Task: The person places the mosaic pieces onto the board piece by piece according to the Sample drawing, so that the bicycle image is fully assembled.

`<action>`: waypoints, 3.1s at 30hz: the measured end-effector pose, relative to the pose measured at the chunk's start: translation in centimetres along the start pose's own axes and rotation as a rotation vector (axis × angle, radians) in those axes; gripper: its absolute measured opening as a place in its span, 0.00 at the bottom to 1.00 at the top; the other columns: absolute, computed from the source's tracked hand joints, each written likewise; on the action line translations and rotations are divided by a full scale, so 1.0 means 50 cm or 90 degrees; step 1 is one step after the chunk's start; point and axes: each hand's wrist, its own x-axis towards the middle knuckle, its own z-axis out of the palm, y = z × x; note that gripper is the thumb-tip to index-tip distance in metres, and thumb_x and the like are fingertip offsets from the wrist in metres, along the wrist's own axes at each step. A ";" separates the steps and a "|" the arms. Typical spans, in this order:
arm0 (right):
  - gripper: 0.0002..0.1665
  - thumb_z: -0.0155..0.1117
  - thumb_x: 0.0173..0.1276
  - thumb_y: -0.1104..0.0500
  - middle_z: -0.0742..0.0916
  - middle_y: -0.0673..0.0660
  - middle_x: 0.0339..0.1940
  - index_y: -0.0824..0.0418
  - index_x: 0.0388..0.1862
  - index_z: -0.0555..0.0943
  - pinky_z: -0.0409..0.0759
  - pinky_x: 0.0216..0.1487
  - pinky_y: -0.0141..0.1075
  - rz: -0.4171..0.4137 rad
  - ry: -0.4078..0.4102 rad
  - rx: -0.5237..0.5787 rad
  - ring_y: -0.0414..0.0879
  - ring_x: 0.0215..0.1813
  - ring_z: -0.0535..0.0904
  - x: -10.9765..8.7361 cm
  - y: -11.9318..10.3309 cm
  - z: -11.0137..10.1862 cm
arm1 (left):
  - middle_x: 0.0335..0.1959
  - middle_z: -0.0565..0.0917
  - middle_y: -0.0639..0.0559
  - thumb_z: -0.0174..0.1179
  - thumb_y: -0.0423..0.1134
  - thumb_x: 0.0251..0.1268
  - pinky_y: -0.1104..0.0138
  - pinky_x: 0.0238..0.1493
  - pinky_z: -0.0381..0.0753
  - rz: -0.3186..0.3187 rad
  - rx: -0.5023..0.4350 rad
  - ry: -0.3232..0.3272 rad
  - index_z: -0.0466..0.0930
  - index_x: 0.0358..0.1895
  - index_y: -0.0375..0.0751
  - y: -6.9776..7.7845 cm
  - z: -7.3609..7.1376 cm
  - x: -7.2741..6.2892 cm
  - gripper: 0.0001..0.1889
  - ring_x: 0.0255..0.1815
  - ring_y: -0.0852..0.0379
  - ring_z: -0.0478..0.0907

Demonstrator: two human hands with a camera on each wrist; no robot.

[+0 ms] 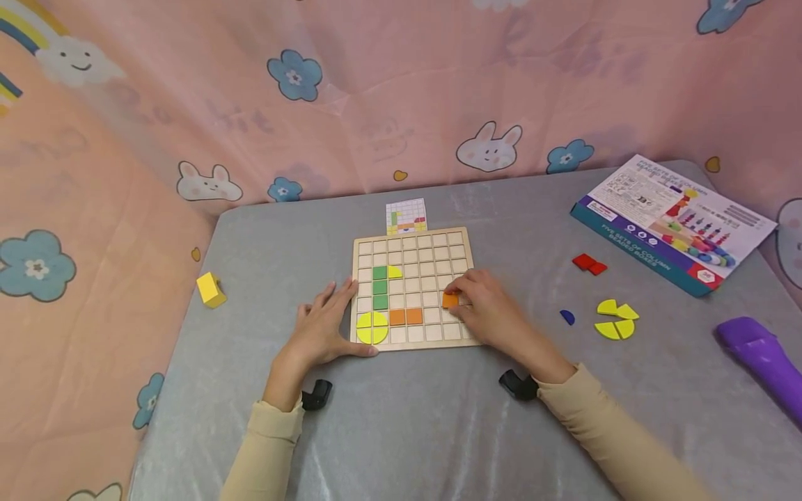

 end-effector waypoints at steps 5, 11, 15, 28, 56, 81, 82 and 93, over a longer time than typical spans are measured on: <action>0.12 0.75 0.68 0.65 0.87 0.58 0.49 0.63 0.50 0.88 0.73 0.55 0.49 -0.032 -0.014 -0.015 0.53 0.51 0.75 0.010 -0.023 0.025 | 0.90 0.47 0.62 0.85 0.63 0.44 0.42 0.75 0.53 0.000 -0.004 -0.001 0.47 0.89 0.55 0.001 0.000 0.000 0.70 0.91 0.49 0.41; 0.13 0.76 0.67 0.64 0.86 0.56 0.49 0.60 0.50 0.88 0.76 0.53 0.48 -0.036 -0.023 -0.009 0.51 0.50 0.75 0.010 -0.033 0.035 | 0.90 0.48 0.61 0.84 0.64 0.44 0.42 0.74 0.54 0.002 -0.001 0.001 0.47 0.89 0.55 -0.001 0.001 0.002 0.70 0.91 0.49 0.42; 0.14 0.77 0.66 0.64 0.86 0.56 0.50 0.59 0.50 0.89 0.76 0.55 0.49 -0.033 -0.026 -0.005 0.51 0.51 0.75 0.008 -0.035 0.039 | 0.90 0.48 0.61 0.84 0.64 0.43 0.42 0.74 0.54 0.003 0.003 0.001 0.47 0.89 0.55 -0.001 0.002 0.002 0.70 0.91 0.49 0.42; 0.14 0.77 0.66 0.65 0.86 0.57 0.49 0.61 0.50 0.89 0.75 0.54 0.48 -0.031 -0.027 -0.004 0.52 0.51 0.75 0.001 -0.029 0.033 | 0.90 0.47 0.61 0.85 0.64 0.44 0.43 0.74 0.53 0.001 -0.002 0.001 0.47 0.89 0.55 -0.002 0.001 0.001 0.70 0.91 0.49 0.41; 0.17 0.71 0.73 0.66 0.82 0.77 0.58 0.71 0.57 0.85 0.71 0.58 0.69 0.164 0.031 -0.017 0.71 0.58 0.74 -0.142 0.148 -0.117 | 0.90 0.47 0.61 0.85 0.64 0.44 0.41 0.75 0.51 0.004 -0.012 0.002 0.47 0.89 0.55 -0.003 0.003 0.000 0.70 0.91 0.49 0.41; 0.07 0.75 0.68 0.67 0.86 0.61 0.35 0.67 0.43 0.88 0.73 0.36 0.29 0.152 0.096 -0.009 0.50 0.37 0.78 -0.135 0.098 -0.085 | 0.90 0.47 0.61 0.85 0.64 0.44 0.42 0.74 0.53 0.004 -0.007 0.003 0.47 0.89 0.55 -0.002 0.002 -0.001 0.70 0.91 0.49 0.41; 0.07 0.76 0.67 0.67 0.87 0.60 0.35 0.67 0.42 0.88 0.74 0.35 0.30 0.140 0.101 -0.006 0.50 0.36 0.79 -0.131 0.090 -0.078 | 0.90 0.47 0.61 0.85 0.64 0.44 0.42 0.73 0.53 0.005 -0.008 0.004 0.47 0.89 0.55 -0.002 0.002 -0.001 0.70 0.91 0.49 0.41; 0.09 0.77 0.65 0.71 0.90 0.59 0.39 0.64 0.43 0.88 0.85 0.40 0.37 0.077 0.077 0.063 0.47 0.38 0.84 -0.081 -0.019 -0.013 | 0.90 0.47 0.61 0.84 0.63 0.44 0.41 0.75 0.52 0.008 -0.012 0.002 0.47 0.89 0.54 -0.003 0.002 -0.002 0.70 0.91 0.49 0.41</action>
